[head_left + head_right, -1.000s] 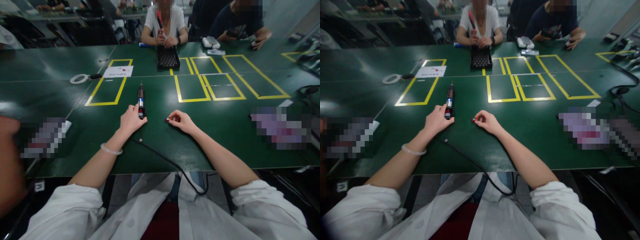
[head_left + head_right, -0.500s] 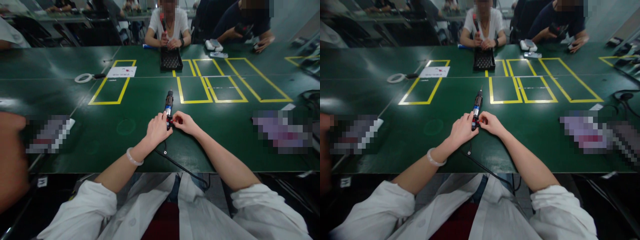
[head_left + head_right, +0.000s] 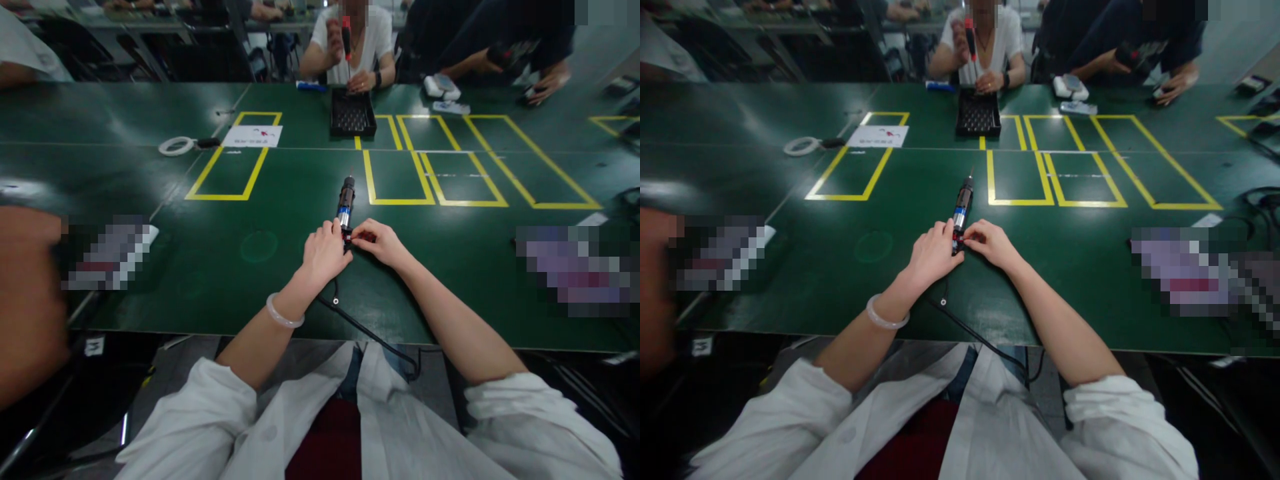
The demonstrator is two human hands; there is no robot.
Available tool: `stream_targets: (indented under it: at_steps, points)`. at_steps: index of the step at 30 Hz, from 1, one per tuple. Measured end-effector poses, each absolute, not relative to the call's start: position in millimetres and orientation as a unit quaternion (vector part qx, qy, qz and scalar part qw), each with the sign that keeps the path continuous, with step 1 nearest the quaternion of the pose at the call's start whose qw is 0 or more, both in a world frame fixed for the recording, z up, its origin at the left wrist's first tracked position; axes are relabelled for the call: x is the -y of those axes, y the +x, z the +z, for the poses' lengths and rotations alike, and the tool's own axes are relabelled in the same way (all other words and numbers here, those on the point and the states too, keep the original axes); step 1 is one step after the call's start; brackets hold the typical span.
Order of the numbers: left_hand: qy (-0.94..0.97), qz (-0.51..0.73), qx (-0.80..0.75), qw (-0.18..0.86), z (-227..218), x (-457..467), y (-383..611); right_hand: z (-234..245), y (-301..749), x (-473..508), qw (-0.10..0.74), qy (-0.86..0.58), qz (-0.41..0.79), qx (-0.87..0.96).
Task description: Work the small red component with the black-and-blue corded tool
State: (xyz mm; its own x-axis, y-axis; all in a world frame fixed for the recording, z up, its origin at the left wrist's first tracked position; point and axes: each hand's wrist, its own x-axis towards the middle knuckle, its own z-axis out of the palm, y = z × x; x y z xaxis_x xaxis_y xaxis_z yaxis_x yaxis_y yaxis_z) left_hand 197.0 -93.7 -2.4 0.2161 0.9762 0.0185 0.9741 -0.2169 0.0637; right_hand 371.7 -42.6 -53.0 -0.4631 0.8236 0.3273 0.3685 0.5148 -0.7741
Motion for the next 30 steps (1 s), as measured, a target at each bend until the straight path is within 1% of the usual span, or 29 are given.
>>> stream_targets:
  at_steps: [8, 18, 30]
  points:
    - [0.769, 0.040, -0.637, 0.028, -1, 92, 199, -49, 367, 48, 0.356, -0.386, 0.291, 0.800]
    - [0.772, 0.080, -0.631, 0.002, -6, 92, 204, -47, 368, 50, 0.354, -0.408, 0.265, 0.799]
    - [0.755, 0.096, -0.649, -0.003, -11, 90, 203, -50, 367, 51, 0.384, -0.410, 0.297, 0.772]
